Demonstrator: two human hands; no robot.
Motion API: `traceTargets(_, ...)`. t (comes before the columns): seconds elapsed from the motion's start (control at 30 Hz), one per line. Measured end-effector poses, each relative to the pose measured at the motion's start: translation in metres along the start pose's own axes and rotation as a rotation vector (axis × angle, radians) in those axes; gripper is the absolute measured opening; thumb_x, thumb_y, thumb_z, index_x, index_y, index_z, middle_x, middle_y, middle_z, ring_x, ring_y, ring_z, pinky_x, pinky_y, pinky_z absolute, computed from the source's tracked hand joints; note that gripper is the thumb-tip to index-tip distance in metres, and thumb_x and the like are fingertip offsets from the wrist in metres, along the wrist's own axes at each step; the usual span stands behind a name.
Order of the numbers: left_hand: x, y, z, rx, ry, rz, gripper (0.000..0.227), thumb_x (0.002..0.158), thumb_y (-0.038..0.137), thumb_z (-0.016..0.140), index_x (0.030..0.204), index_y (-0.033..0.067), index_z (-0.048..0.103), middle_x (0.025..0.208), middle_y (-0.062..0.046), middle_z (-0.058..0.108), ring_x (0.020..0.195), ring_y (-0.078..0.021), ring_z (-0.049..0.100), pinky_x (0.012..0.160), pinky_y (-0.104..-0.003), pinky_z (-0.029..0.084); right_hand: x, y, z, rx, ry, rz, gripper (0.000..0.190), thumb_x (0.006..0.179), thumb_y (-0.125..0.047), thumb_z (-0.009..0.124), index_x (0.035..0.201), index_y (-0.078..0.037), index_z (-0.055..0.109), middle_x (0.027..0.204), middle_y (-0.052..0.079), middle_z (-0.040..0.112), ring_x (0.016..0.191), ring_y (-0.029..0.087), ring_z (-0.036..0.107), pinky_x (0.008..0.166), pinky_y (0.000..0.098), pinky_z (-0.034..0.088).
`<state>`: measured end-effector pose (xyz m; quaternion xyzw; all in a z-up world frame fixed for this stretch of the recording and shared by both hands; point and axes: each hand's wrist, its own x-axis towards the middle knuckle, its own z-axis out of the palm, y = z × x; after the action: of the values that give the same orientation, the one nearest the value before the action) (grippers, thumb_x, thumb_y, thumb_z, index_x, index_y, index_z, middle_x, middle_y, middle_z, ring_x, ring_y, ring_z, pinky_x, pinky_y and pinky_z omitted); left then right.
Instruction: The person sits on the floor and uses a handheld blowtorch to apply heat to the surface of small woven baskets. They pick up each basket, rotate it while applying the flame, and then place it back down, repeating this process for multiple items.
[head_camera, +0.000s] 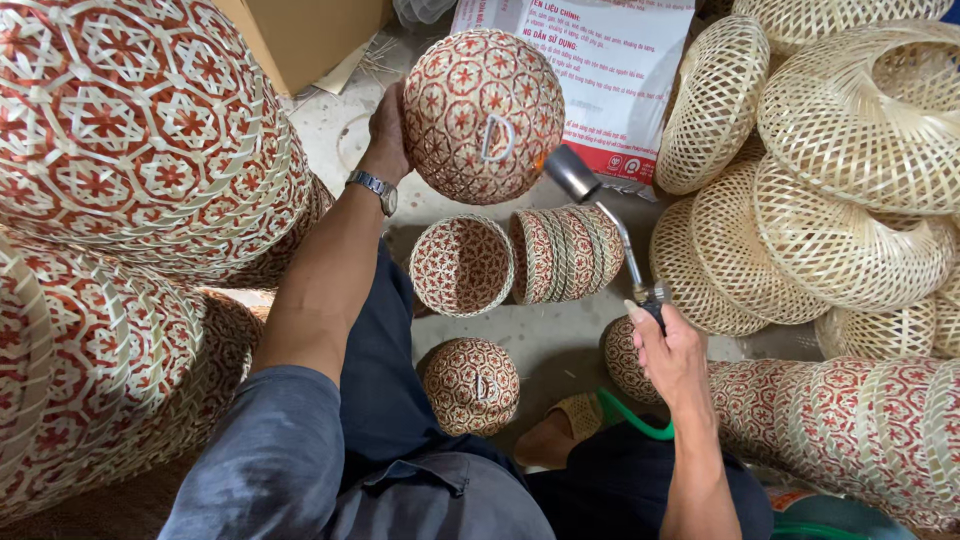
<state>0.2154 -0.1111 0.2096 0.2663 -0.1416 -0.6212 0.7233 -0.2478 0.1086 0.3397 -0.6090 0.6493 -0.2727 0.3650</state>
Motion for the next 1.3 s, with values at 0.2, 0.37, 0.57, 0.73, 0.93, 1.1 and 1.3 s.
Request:
traceTargets(0.2, 0.006, -0.003, -0.004, -0.079, 0.050, 0.016, 0.046, 0.098, 0.040, 0.052, 0.126, 0.0053, 0.065, 0.126, -0.013, 0.072, 0.107, -0.0284, 0.074, 0.097, -0.049, 0.062, 0.002, 0.013, 0.012, 0.005, -0.022, 0.050, 0.029, 0.097, -0.034, 0.063, 0.093, -0.006, 0.068, 0.063, 0.001, 0.059, 0.047, 0.010, 0.054, 0.040, 0.0287, 0.043)
traceTargets(0.37, -0.002, -0.005, 0.009, -0.067, 0.130, -0.050, 0.047, 0.101, 0.039, 0.043, 0.126, 0.0041, 0.064, 0.130, -0.016, 0.070, 0.114, -0.0311, 0.072, 0.100, -0.053, 0.060, -0.002, 0.023, 0.030, 0.071, -0.064, -0.023, 0.032, 0.099, -0.035, 0.063, 0.091, -0.004, 0.066, 0.063, 0.001, 0.060, 0.048, 0.009, 0.055, 0.041, 0.0273, 0.045)
traceTargets(0.57, -0.009, -0.006, 0.016, -0.122, 0.105, -0.039, 0.057, 0.104, 0.044, 0.030, 0.133, 0.0046, 0.060, 0.139, -0.017, 0.064, 0.119, -0.0337, 0.069, 0.101, -0.058, 0.057, -0.002, 0.021, 0.043, -0.015, -0.080, 0.046, 0.033, 0.097, -0.035, 0.064, 0.088, -0.003, 0.066, 0.063, 0.003, 0.062, 0.048, 0.011, 0.057, 0.041, 0.0293, 0.046)
traceTargets(0.73, -0.006, -0.005, 0.014, -0.108, 0.131, -0.051, 0.057, 0.104, 0.046, 0.029, 0.133, 0.0062, 0.059, 0.139, -0.016, 0.064, 0.121, -0.0332, 0.068, 0.101, -0.058, 0.057, -0.005, 0.018, 0.038, 0.075, -0.115, -0.030, 0.032, 0.098, -0.035, 0.062, 0.091, -0.004, 0.067, 0.065, 0.002, 0.062, 0.049, 0.009, 0.056, 0.041, 0.0279, 0.044)
traceTargets(0.93, -0.009, 0.004, 0.013, 0.028, 0.022, 0.085, 0.051, 0.098, 0.048, 0.053, 0.125, 0.0050, 0.064, 0.125, -0.011, 0.072, 0.109, -0.0244, 0.073, 0.095, -0.045, 0.061, 0.011, 0.019, 0.019, 0.140, -0.074, 0.122, 0.032, 0.100, -0.034, 0.062, 0.092, -0.003, 0.067, 0.064, 0.002, 0.058, 0.046, 0.009, 0.051, 0.039, 0.0283, 0.040)
traceTargets(1.1, -0.020, 0.011, 0.023, 0.447, 0.079, 0.213, 0.044, 0.094, 0.047, 0.071, 0.084, 0.0047, 0.071, 0.084, -0.003, 0.072, 0.072, -0.0141, 0.065, 0.067, -0.033, 0.054, 0.026, 0.017, -0.014, 0.105, -0.099, 0.098, 0.029, 0.098, -0.035, 0.061, 0.095, -0.007, 0.068, 0.064, 0.001, 0.057, 0.046, 0.009, 0.050, 0.038, 0.0268, 0.040)
traceTargets(1.3, -0.036, 0.009, 0.041, 0.863, -0.015, 0.407, 0.051, 0.095, 0.050, 0.068, 0.062, 0.0114, 0.059, 0.059, 0.006, 0.055, 0.054, -0.0091, 0.046, 0.051, -0.029, 0.034, 0.039, -0.009, -0.026, 0.078, -0.097, 0.100, 0.032, 0.099, -0.035, 0.063, 0.091, -0.004, 0.065, 0.064, 0.002, 0.057, 0.046, 0.009, 0.049, 0.038, 0.0275, 0.039)
